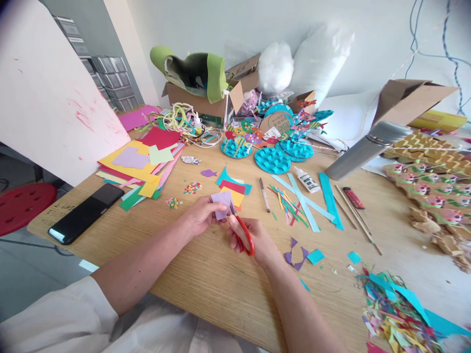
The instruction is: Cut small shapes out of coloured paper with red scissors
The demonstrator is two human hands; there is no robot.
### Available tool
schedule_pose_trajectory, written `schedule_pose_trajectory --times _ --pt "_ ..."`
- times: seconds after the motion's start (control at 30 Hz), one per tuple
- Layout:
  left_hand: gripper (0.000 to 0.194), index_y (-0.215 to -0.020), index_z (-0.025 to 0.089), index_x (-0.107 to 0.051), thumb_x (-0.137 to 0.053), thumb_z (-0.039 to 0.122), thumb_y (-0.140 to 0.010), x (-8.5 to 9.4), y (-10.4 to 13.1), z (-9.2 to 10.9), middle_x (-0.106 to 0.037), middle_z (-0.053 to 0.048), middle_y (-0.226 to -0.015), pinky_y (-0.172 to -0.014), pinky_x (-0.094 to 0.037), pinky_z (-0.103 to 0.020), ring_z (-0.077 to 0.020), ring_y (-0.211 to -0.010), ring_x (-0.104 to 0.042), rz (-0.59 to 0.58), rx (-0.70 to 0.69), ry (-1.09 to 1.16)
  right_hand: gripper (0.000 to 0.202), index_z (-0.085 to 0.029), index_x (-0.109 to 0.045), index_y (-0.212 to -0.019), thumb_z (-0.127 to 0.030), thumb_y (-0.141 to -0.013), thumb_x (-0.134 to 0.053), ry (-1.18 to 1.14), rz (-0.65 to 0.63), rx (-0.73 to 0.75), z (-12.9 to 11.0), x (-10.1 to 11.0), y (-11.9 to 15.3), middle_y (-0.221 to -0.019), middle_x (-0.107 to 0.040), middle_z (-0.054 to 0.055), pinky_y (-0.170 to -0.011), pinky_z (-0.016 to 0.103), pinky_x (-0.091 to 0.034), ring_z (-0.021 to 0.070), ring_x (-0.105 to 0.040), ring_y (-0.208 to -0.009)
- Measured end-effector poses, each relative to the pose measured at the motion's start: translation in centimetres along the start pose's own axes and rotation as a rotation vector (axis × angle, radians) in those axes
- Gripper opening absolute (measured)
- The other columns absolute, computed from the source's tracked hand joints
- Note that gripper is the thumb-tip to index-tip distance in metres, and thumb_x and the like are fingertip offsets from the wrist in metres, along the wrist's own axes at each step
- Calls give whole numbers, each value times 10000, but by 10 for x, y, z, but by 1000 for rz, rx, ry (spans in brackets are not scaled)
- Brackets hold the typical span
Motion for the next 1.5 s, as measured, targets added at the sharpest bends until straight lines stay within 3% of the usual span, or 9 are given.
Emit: schedule_pose_trajectory --times 0.17,0.37,0.57,0.73,1.2,1.5 --pt "163 -755 115 -657 -703 155 -605 10 -4 8 -645 -37 -658 -536 -454 -237 -97 -518 -563 62 -36 -33 564 -155 -601 -658 -712 -746 -603 17 -60 -8 -2 -2 1 -486 -604 16 -395 204 -343 94 -502 -384" --pt "141 -682 113 -663 -718 214 -599 24 -8 20 -607 -25 -614 -526 -377 -213 -66 -501 -481 128 -108 -212 556 -152 -600 -642 -699 -743 -608 46 -51 -19 -1 1 2 -441 -563 -2 -362 193 -280 84 -467 -348" --pt "192 -616 132 -668 -733 305 -563 25 -8 27 -556 -4 -556 -494 -261 -225 -63 -488 -388 113 -148 -340 545 -146 -590 -637 -677 -759 -612 83 -94 -42 1 0 3 -448 -561 -7 -369 184 -274 76 -467 -358" --pt "241 -625 134 -665 -723 355 -548 24 -8 26 -555 1 -571 -519 -272 -225 -70 -513 -398 66 -126 -404 544 -146 -593 -633 -679 -737 -630 97 -100 -63 3 0 3 -439 -553 -12 -358 179 -278 77 -471 -354" --pt "221 -682 127 -682 -634 309 -567 22 -5 27 -615 -29 -628 -510 -278 -222 -84 -537 -437 -27 -58 -479 511 -158 -577 -591 -645 -697 -687 99 -140 -93 7 -3 2 -393 -526 -27 -339 167 -269 59 -425 -315" --pt "196 -633 137 -629 -692 317 -584 24 -7 25 -573 -6 -587 -483 -264 -220 -66 -493 -410 -6 -54 -368 504 -156 -582 -595 -636 -701 -691 70 -109 -52 9 -2 -2 -387 -527 -27 -329 164 -259 59 -423 -304"
Point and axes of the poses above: each hand's wrist, its own y-axis away from the middle knuckle, its own x-axis out of the back of the hand, z = x × y, the point moved 7 cm from there along -y, towards the middle knuckle
